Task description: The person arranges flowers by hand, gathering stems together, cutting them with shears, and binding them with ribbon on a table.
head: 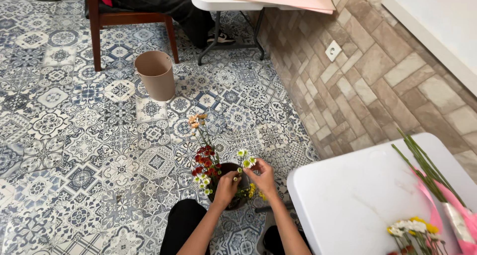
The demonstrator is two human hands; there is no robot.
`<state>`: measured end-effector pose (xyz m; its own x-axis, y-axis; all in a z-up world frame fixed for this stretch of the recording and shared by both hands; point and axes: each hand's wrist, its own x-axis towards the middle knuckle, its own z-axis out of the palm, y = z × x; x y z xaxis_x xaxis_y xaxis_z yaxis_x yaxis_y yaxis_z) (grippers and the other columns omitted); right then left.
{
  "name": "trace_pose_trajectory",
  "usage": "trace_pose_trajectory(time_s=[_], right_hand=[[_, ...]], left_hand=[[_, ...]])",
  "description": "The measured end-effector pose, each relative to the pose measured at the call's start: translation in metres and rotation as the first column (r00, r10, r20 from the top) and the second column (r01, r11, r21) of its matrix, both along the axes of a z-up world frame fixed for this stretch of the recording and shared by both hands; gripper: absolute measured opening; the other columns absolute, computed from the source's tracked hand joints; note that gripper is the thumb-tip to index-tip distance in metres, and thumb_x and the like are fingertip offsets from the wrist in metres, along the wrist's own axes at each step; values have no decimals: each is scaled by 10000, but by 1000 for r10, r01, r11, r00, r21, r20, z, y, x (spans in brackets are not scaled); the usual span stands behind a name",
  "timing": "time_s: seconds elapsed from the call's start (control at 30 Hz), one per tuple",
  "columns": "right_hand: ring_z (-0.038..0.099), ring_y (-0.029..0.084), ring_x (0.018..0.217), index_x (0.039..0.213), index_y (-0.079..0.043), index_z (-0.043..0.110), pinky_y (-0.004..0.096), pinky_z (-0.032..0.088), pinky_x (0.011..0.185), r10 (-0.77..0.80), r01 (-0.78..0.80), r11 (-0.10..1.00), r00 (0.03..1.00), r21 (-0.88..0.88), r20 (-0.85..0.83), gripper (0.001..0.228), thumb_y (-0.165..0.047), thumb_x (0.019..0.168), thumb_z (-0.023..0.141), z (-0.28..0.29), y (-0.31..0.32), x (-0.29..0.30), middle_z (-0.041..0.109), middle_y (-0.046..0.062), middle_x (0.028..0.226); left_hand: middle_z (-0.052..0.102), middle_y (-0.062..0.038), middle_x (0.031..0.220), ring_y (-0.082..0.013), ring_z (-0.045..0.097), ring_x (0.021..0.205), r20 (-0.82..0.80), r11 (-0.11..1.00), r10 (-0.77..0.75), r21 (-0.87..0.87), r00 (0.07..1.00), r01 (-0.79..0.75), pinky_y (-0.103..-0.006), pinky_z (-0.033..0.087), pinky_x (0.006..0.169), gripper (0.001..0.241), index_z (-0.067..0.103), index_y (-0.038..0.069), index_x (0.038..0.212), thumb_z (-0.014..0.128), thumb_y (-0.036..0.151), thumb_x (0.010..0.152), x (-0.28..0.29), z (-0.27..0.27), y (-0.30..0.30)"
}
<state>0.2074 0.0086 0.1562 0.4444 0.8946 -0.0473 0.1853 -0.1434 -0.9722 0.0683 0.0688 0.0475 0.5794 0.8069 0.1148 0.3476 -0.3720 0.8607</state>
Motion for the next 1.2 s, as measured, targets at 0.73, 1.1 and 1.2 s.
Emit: trace_pose_trajectory(time_s=[0.73,1.1,1.2], right_hand=[[665,138,503,1091,-73,769,265,545,429,-288,264,937,955,229,78,172,-145,1001,642,83,-242,-30,780,109,733],[627,203,418,1231,-8,685,221,441,270,-564,539,800,826,266,22,275,-63,965,645,163,-392,-8,716,204,710],[611,139,470,1211,-53,670,255,378,361,-621,597,781,774,183,122,326,-193,918,701,172,-431,0,738,148,754]], left_hand=[[774,-256,930,-298,759,878,492,897,-91,-337,866,287,-373,653,628,206,748,-58,1077,731,84,928,-7,267,-185],[754,-202,1040,-211,715,920,677,605,-176,-498,714,621,-377,676,723,296,683,-53,1235,700,78,970,87,266,-307],[747,-76,971,-143,743,917,688,582,-241,-463,685,669,-322,689,728,169,672,49,1054,702,186,961,112,255,-337]])
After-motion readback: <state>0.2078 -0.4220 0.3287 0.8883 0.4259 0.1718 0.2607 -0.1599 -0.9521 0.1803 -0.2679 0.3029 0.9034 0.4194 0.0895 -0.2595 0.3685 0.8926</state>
